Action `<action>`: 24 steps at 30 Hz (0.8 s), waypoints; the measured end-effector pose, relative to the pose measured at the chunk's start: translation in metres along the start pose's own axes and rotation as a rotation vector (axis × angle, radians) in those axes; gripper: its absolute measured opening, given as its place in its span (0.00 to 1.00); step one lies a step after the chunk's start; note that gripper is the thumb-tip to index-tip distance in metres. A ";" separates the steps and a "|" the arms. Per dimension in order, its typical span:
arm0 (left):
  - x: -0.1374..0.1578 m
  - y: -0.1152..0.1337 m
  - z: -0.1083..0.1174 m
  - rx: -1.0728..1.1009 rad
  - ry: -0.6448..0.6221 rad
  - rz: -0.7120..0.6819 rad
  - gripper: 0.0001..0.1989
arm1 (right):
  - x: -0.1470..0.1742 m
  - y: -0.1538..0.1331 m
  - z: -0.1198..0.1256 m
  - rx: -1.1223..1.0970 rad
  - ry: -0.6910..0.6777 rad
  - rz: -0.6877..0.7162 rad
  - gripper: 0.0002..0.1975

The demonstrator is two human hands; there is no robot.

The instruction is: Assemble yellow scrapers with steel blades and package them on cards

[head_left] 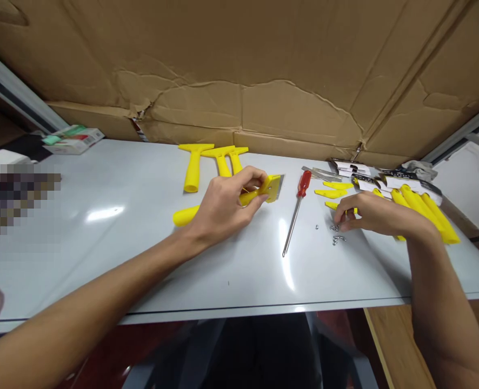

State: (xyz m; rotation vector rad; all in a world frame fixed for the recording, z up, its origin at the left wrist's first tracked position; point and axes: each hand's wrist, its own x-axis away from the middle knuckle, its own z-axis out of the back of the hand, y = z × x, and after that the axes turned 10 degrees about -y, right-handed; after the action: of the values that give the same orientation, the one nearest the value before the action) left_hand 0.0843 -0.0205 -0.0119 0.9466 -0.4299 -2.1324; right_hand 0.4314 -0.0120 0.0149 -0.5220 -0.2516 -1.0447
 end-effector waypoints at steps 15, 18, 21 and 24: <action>-0.007 0.016 0.003 0.545 -0.401 0.378 0.12 | -0.011 -0.054 -0.010 -0.271 0.537 0.480 0.07; -0.005 0.019 0.002 0.655 -0.479 0.398 0.12 | -0.028 -0.081 -0.029 -0.253 0.655 0.728 0.03; -0.003 0.023 0.000 0.652 -0.491 0.389 0.11 | -0.042 -0.092 -0.041 -0.220 0.749 0.795 0.05; -0.001 0.027 -0.003 0.674 -0.515 0.395 0.11 | -0.048 -0.093 -0.045 -0.201 0.833 0.765 0.05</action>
State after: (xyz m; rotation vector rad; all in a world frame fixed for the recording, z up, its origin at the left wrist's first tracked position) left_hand 0.1001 -0.0375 0.0019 0.5571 -1.5268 -1.8536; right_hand 0.3251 -0.0361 -0.0170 -0.2778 0.7503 -0.4602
